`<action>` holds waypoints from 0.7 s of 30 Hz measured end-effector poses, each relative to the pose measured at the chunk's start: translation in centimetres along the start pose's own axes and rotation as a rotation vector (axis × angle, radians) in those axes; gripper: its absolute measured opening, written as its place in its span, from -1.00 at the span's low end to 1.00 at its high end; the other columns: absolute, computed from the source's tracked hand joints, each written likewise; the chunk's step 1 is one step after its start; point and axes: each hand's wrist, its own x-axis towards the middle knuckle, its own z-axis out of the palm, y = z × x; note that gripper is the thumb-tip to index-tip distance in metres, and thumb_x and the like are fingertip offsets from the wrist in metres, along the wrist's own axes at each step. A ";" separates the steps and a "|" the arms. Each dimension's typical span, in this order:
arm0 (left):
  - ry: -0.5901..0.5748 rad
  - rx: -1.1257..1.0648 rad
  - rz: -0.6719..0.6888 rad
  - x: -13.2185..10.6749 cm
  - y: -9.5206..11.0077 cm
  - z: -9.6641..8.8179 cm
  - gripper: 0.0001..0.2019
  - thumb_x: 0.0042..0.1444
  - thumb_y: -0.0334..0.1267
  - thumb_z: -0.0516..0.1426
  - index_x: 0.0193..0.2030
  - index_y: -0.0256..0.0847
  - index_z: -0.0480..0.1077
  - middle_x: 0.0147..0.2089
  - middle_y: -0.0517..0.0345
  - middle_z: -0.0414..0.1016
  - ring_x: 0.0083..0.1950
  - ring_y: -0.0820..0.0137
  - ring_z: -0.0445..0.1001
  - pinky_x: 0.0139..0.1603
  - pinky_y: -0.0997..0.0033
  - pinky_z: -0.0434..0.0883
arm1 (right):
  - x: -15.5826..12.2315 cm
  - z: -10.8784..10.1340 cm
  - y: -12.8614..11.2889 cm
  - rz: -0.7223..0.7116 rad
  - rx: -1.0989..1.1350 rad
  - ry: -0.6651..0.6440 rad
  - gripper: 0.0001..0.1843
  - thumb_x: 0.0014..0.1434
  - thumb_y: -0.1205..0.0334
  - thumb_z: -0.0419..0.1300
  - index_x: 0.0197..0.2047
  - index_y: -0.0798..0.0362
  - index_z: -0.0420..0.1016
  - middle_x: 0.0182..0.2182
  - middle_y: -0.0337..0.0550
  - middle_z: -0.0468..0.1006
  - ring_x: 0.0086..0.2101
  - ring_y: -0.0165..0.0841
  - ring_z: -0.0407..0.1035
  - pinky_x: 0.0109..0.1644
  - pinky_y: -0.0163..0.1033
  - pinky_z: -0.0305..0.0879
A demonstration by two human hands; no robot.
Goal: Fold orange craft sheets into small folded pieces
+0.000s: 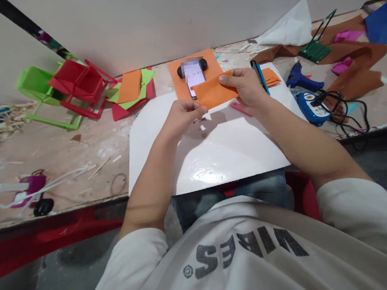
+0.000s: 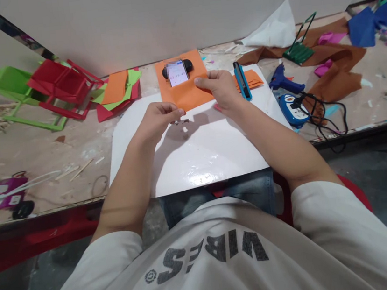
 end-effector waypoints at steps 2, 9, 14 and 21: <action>0.013 -0.029 -0.015 0.3 -0.3 0.2 -0.69 0.15 -0.25 0.52 -0.52 -0.14 0.56 -0.48 0.15 0.52 -0.44 0.46 0.37 -0.40 0.41 0.33 | 0.2 -0.1 -0.1 0.025 0.028 -0.002 -0.32 -0.02 -0.41 0.77 -0.26 -0.08 0.61 -0.23 -0.16 0.76 -0.10 -0.16 0.71 -0.01 0.01 0.69; 0.216 -0.240 -0.032 1.2 -1.3 2.1 -0.58 0.25 -0.13 0.57 -0.45 -0.12 0.47 -0.45 0.24 0.47 -0.46 0.54 0.31 -0.41 0.48 0.32 | -1.3 2.6 0.3 0.044 0.061 -0.023 -0.05 0.18 -0.96 0.19 -0.16 -0.16 0.58 -0.23 -0.13 0.76 -0.20 -0.20 0.68 -0.22 -0.09 0.55; 0.348 -0.276 0.022 0.4 -1.6 4.3 -0.50 0.37 -0.02 0.57 -0.42 -0.11 0.44 -0.42 0.21 0.53 -0.38 0.45 0.45 -0.34 0.42 0.47 | -5.0 7.3 1.4 0.130 0.021 -0.062 -0.19 0.18 -0.75 0.46 -0.25 -0.10 0.58 -0.25 -0.14 0.77 -0.14 -0.21 0.67 -0.04 -0.11 0.59; 0.430 -0.337 0.023 -0.2 -2.1 6.7 -0.49 0.42 -0.08 0.54 -0.47 -0.14 0.47 -0.45 0.21 0.50 -0.45 0.48 0.40 -0.43 0.44 0.38 | -6.2 8.5 1.4 0.113 0.044 0.086 -0.32 0.41 -0.52 0.43 -0.37 -0.08 0.54 -0.34 -0.23 0.59 -0.18 -0.26 0.54 0.11 -0.07 0.58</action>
